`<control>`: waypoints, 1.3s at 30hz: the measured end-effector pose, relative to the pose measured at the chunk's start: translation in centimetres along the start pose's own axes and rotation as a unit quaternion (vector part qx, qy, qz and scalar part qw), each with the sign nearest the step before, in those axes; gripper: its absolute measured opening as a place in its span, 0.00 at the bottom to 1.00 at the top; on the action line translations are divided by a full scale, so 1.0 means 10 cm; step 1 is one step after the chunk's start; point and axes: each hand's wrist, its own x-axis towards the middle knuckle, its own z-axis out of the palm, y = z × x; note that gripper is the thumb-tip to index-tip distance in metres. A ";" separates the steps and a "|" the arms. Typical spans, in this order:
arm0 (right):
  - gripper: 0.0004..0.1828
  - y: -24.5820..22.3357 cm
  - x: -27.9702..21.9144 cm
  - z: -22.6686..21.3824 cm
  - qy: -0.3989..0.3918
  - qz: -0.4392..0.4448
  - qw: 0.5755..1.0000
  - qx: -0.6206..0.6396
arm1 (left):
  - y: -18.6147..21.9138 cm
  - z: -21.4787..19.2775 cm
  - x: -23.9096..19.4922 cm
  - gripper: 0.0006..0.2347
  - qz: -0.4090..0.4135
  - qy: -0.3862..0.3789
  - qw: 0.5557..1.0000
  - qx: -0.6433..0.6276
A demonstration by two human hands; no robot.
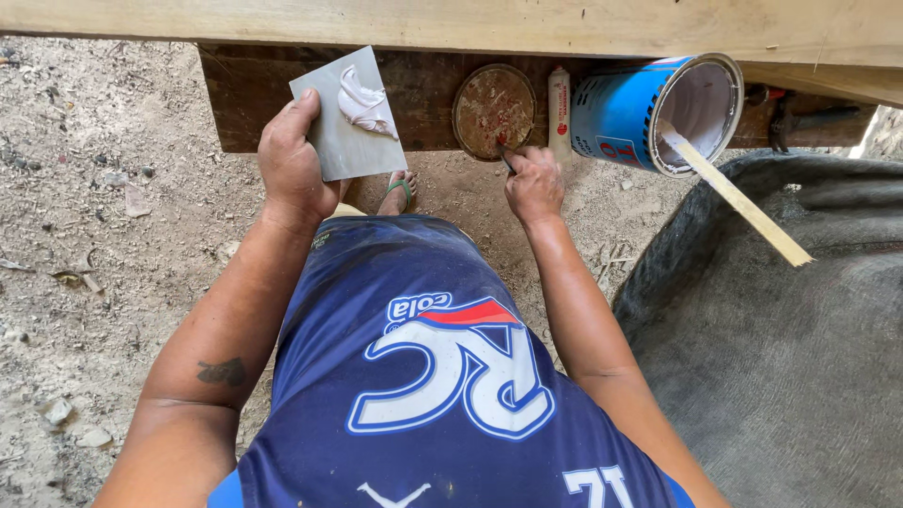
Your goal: The person scoops wood filler from a can using a putty knife and applies it to gaps and cracks in a wooden structure. They repeatedly smooth the filler into the seams using a second putty knife, working along the edges and joints of the wooden planks.
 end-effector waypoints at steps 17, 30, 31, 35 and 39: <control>0.13 -1.50 -0.48 -2.57 0.277 -0.050 0.936 0.211 | 0.00 0.79 -0.31 0.20 0.183 -0.396 0.830 0.349; 0.17 -1.72 -0.31 -2.62 0.274 -0.044 0.960 0.046 | 0.21 1.14 -0.29 0.19 0.313 -0.473 0.708 0.420; 0.18 -1.71 -0.29 -2.63 0.290 -0.047 0.954 0.059 | 0.22 1.14 -0.28 0.19 0.309 -0.478 0.707 0.419; 0.20 -1.79 -0.36 -2.62 0.287 -0.079 0.951 0.085 | 0.24 1.11 -0.29 0.19 0.270 -0.487 0.731 0.394; 0.19 -1.73 -0.27 -2.62 0.291 -0.014 0.955 0.054 | 0.30 1.11 -0.26 0.18 0.314 -0.505 0.716 0.367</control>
